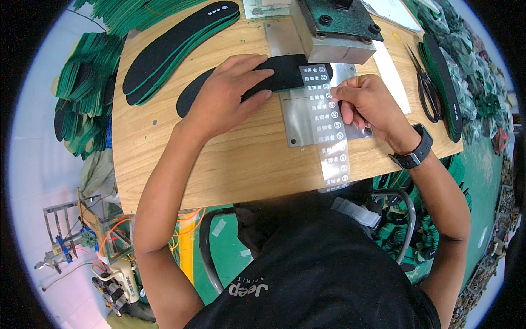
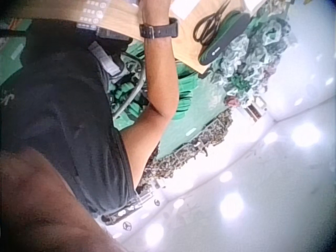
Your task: The person cuts a strip of transparent labels using scissors and peels a label from the strip to stick onto the heel of a shoe insole. The person then organizes the shoe insoles into a stack and secures them with a rubber band.
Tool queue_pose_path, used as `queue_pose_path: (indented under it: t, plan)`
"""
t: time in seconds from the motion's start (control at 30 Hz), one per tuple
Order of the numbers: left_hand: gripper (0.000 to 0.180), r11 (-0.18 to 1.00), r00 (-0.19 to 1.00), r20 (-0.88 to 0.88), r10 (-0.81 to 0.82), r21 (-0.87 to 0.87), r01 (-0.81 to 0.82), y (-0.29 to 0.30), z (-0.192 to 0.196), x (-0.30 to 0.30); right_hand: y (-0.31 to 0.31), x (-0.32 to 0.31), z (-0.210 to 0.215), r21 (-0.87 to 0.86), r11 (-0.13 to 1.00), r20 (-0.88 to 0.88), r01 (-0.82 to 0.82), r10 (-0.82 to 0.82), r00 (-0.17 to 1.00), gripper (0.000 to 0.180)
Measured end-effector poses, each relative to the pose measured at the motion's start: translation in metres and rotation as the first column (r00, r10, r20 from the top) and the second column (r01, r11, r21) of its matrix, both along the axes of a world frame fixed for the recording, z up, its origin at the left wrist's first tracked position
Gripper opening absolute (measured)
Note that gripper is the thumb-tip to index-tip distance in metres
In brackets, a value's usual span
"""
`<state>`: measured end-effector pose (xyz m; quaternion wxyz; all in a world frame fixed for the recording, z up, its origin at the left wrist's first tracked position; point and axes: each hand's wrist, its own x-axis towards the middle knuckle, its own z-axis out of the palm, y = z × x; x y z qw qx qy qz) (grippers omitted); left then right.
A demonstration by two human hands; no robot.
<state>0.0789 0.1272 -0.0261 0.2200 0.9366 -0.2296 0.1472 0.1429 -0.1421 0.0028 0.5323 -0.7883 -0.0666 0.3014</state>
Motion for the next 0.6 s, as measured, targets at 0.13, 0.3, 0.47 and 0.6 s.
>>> queue_pose_path:
  t: [0.13, 0.3, 0.47, 0.6]
  plan:
    - [0.035, 1.0, 1.0, 0.009, -0.008, -0.017, 0.009, -0.0001, 0.0004, -0.0006, 0.0026, -0.0025, 0.004, -0.019, 1.0, 0.007, 0.013, -0.013, 1.0, 0.023]
    - [0.036, 1.0, 1.0, 0.004, -0.006, -0.014, 0.006, 0.0, -0.0001, -0.0007, 0.0032, -0.0038, 0.007, -0.046, 0.999, 0.012, 0.02, -0.019, 1.0, 0.023]
    - [0.037, 1.0, 1.0, 0.0, 0.023, 0.018, -0.023, -0.0007, -0.0017, -0.0013, 0.0023, -0.0035, 0.0038, -0.034, 0.999, 0.032, 0.013, -0.011, 0.999, 0.024]
    - [0.037, 0.999, 0.999, -0.013, 0.029, 0.026, -0.029, -0.001, -0.001, -0.002, 0.0021, -0.0035, 0.0036, -0.036, 0.999, 0.024, 0.01, -0.01, 1.0, 0.025]
